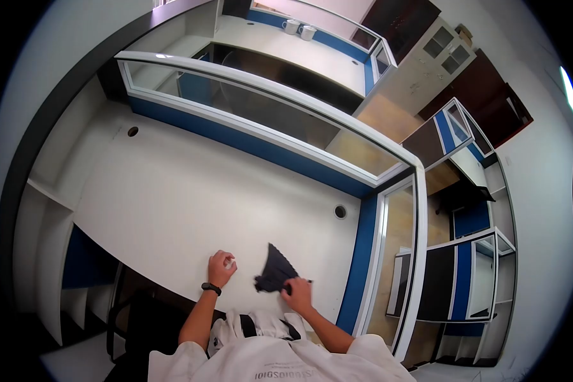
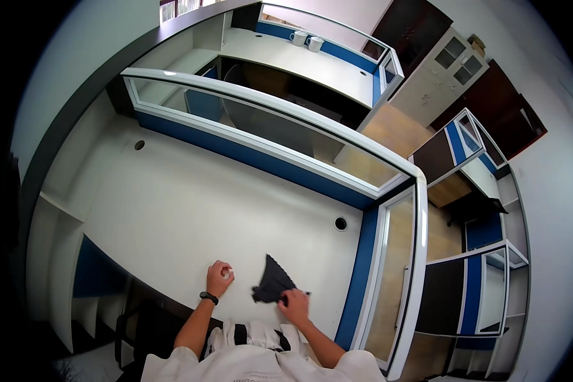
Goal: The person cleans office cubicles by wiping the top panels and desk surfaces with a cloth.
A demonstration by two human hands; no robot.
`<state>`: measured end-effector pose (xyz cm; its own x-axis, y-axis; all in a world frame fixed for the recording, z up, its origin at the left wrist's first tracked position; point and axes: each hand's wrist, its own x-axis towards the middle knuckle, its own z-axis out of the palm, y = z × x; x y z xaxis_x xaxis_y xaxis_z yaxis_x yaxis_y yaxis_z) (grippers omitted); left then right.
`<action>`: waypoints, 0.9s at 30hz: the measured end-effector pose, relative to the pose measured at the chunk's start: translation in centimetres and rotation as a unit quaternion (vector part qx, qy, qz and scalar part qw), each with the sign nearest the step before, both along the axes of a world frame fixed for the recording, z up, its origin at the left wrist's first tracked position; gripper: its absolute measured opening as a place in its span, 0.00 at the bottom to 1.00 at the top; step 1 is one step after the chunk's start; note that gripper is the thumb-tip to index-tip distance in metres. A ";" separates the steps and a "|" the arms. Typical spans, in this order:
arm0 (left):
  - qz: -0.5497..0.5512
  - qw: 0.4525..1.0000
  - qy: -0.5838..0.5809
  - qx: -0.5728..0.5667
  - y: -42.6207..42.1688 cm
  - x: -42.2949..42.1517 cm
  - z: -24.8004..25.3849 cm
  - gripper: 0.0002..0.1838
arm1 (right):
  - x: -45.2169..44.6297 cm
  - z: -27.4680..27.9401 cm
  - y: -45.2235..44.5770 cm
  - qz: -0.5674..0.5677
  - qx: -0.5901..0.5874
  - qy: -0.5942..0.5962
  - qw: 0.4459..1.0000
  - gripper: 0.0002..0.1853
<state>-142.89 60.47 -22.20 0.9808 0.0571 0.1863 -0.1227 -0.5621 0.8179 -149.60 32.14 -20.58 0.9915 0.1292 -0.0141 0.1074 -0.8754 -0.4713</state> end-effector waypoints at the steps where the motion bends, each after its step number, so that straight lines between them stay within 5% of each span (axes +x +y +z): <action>1: -0.002 1.000 -0.004 0.000 0.2 -0.3 -0.4 0.10 | -1.4 0.4 -1.7 -0.041 -0.019 -0.008 0.999 0.11; 3: 0.055 0.983 0.048 -0.170 0.5 -0.7 -1.1 0.11 | -3.4 0.6 -5.3 -0.109 -0.070 -0.055 0.990 0.11; 7: 0.063 0.963 0.121 -0.232 2.2 -2.1 -1.8 0.12 | -5.2 1.4 -8.7 -0.293 -0.087 0.024 0.952 0.18; 11: 0.094 0.924 0.168 -0.331 3.2 -2.5 -2.2 0.14 | -2.9 1.9 -6.4 -0.307 -0.077 0.078 0.945 0.25; 15: 0.074 0.910 0.193 -0.360 3.6 -2.5 -2.0 0.16 | 1.2 1.5 -1.1 -0.172 -0.090 0.100 0.976 0.29; 17: 0.072 0.909 0.196 -0.361 3.5 -2.3 -1.7 0.16 | 2.9 2.1 2.4 -0.017 -0.115 0.092 0.989 0.26; 22: 0.083 0.880 0.198 -0.423 3.6 -2.3 -2.2 0.16 | 4.0 2.4 11.2 0.310 -0.081 0.104 0.941 0.31; 27: 0.092 0.872 0.193 -0.440 3.5 -2.6 -2.7 0.14 | 2.8 1.7 13.3 0.408 -0.043 0.070 0.909 0.26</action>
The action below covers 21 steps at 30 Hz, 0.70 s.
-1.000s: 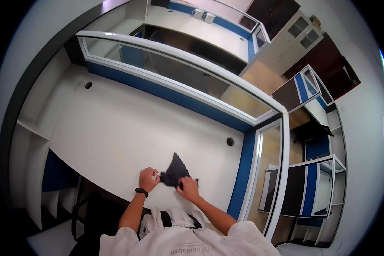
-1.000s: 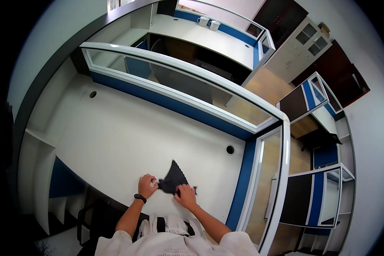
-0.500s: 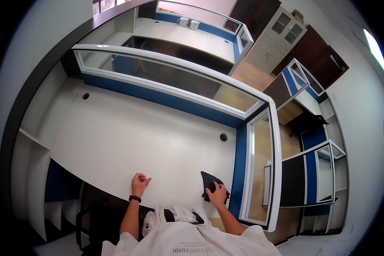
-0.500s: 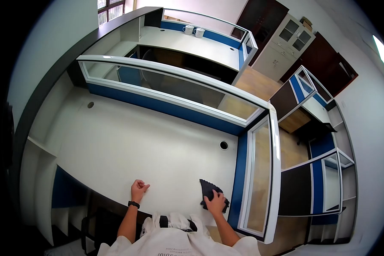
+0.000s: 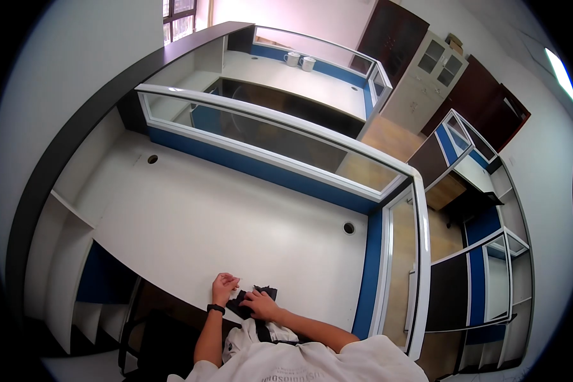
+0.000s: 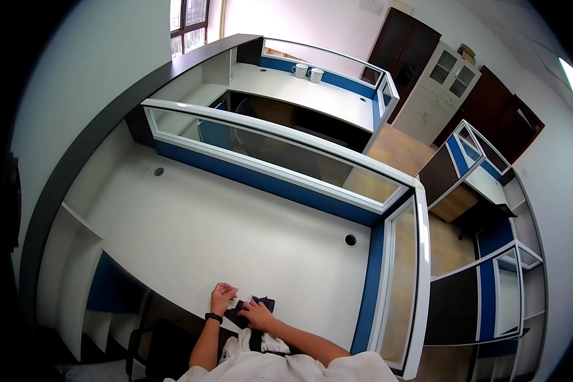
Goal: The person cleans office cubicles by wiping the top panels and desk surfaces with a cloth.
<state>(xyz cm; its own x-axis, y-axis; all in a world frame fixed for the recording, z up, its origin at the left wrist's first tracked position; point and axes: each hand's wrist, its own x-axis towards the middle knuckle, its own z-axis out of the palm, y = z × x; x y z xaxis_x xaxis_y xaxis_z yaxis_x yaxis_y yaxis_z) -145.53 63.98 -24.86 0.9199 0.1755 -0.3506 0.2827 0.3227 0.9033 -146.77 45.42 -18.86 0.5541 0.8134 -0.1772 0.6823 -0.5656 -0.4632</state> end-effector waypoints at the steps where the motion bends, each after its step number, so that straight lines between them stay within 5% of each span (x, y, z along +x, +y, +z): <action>1: 0.000 1.000 -0.001 0.000 0.1 0.0 0.0 0.14 | 0.2 -0.5 -0.8 -0.018 0.039 0.010 0.999 0.26; 8: -0.006 1.000 -0.024 0.013 0.4 -0.2 -0.9 0.14 | -1.6 -0.9 -11.8 -0.275 0.076 0.007 0.959 0.18; 13: -0.014 1.000 -0.012 0.017 0.4 0.0 -0.7 0.14 | -6.6 -1.4 -21.7 -0.556 0.004 -0.048 0.830 0.18; 16: -0.024 0.999 -0.017 0.020 0.5 0.2 -0.7 0.13 | -9.2 0.1 -23.6 -0.635 -0.075 -0.050 0.767 0.22; 21: -0.029 0.999 -0.011 0.011 0.6 0.4 -0.5 0.12 | -7.7 -0.7 -20.6 -0.645 -0.075 0.022 0.760 0.28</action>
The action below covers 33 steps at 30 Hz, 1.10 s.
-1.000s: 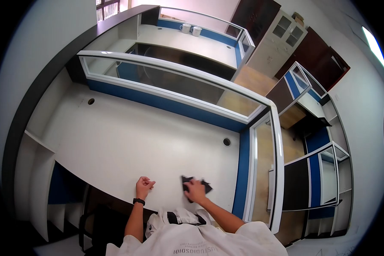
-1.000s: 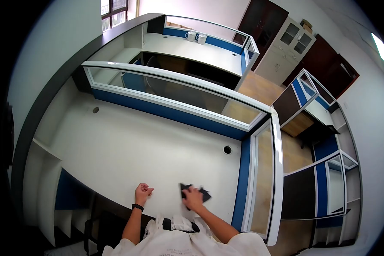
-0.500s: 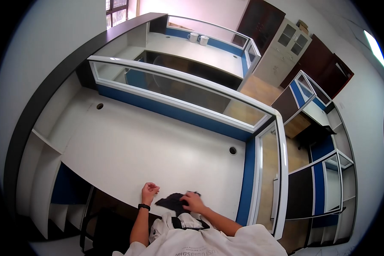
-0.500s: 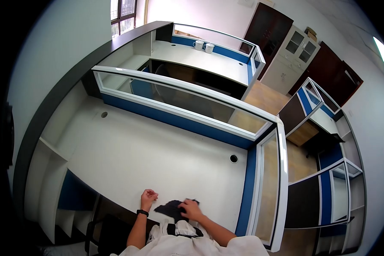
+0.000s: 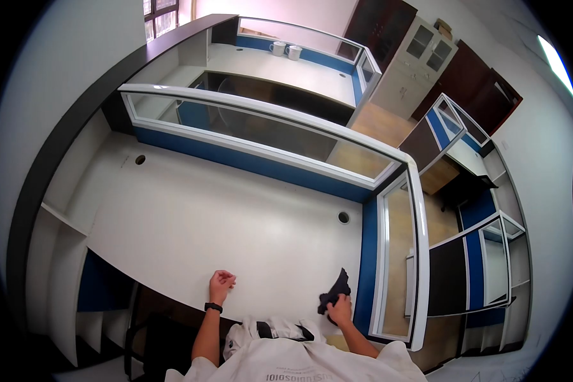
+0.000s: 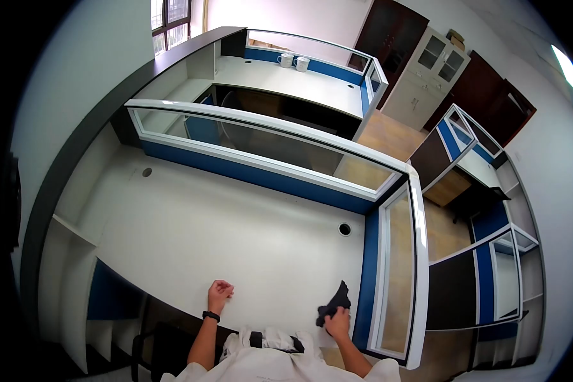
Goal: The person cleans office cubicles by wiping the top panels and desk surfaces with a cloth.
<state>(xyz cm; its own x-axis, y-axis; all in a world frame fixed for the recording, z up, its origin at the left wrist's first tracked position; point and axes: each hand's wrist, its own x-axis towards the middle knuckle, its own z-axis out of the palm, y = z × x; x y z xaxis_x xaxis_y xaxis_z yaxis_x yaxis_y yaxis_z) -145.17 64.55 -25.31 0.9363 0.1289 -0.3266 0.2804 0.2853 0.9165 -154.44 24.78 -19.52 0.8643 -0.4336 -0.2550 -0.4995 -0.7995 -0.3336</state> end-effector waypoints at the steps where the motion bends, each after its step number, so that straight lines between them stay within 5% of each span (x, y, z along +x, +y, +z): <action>1: -0.002 1.000 0.001 0.003 0.1 0.0 0.0 0.12 | 0.8 -0.3 1.5 0.016 0.028 0.001 0.999 0.30; 3: -0.007 1.000 -0.008 0.014 0.1 0.0 0.0 0.11 | 2.9 -3.3 4.5 0.125 0.052 -0.056 0.989 0.32; 5: 0.001 1.000 -0.004 0.014 0.0 0.1 -0.5 0.10 | 5.6 0.0 9.8 0.190 0.327 -0.004 0.926 0.32; 7: 0.011 1.000 -0.004 0.015 -0.3 0.0 -0.7 0.09 | 6.7 1.4 14.9 0.151 0.577 0.119 0.794 0.28; 10: 0.100 0.990 -0.067 0.070 -1.2 -0.7 -0.8 0.13 | 6.9 1.5 19.4 0.393 0.435 -0.026 0.809 0.21; 13: 0.041 0.954 -0.112 0.274 -1.5 -2.2 0.4 0.21 | 7.0 1.3 18.1 0.424 0.375 -0.014 0.824 0.18; 15: 0.020 0.931 -0.165 0.324 -2.0 -2.8 2.9 0.26 | 7.0 -0.7 14.9 0.330 0.337 0.030 0.881 0.15; 17: -0.061 0.820 -0.241 0.516 -2.7 -3.0 4.9 0.31 | 5.6 -2.6 10.7 0.227 0.309 -0.044 0.922 0.11; 18: -0.098 0.816 -0.225 0.523 -3.0 -3.1 4.4 0.33 | 4.8 -3.2 8.5 0.155 0.297 -0.039 0.941 0.10; 25: -0.258 0.646 -0.340 0.633 -6.5 -1.3 4.1 0.28 | -0.9 -4.1 0.5 -0.034 0.288 -0.078 0.954 0.07; 33: -0.269 0.655 -0.332 0.623 -2.8 -2.0 3.1 0.26 | -0.4 -2.8 1.9 -0.026 0.146 -0.070 0.986 0.08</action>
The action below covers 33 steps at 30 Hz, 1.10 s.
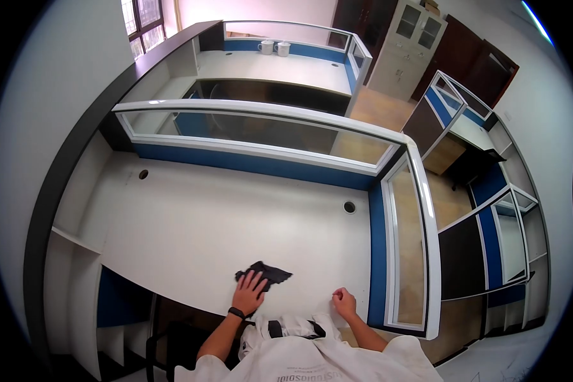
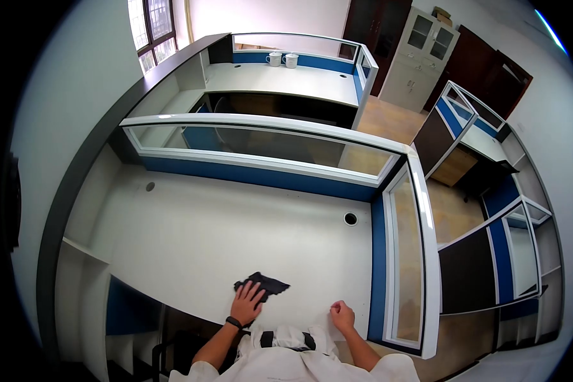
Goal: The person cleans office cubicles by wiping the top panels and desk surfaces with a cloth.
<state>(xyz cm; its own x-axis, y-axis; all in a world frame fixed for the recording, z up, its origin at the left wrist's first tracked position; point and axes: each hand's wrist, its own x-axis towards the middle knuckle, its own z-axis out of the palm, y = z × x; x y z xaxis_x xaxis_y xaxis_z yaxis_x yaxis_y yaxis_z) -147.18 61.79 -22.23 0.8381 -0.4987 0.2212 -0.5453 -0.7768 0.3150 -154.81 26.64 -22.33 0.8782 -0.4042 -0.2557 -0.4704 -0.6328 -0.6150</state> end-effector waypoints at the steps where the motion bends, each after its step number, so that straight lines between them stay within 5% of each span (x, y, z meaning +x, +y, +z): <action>1: 0.030 1.000 0.002 0.002 1.5 -0.5 -0.4 0.27 | 0.0 -0.3 -0.4 0.002 0.028 0.002 1.000 0.08; 8: 0.367 0.928 0.016 0.057 12.1 -4.5 -0.8 0.31 | 0.4 0.1 -0.7 0.016 0.010 0.018 1.000 0.08; 16: 0.438 0.895 0.008 0.085 11.3 -4.6 -1.6 0.30 | 1.2 -0.7 -0.3 -0.026 -0.070 -0.019 0.997 0.06; 26: 0.234 0.968 0.001 0.093 1.3 -1.0 -1.1 0.31 | 1.8 0.1 -0.1 -0.038 -0.076 0.000 0.996 0.09; 33: -0.131 0.987 0.057 -0.076 -9.2 2.2 0.1 0.25 | 1.9 -0.4 -0.1 -0.059 -0.083 0.000 0.995 0.08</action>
<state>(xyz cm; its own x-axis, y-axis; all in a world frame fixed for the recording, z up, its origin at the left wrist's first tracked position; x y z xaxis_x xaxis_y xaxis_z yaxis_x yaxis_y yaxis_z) -145.00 52.61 -22.12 0.7089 -0.6695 0.2220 -0.6753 -0.5533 0.4878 -152.87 26.56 -22.70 0.8215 -0.5418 -0.1776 -0.5483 -0.6653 -0.5068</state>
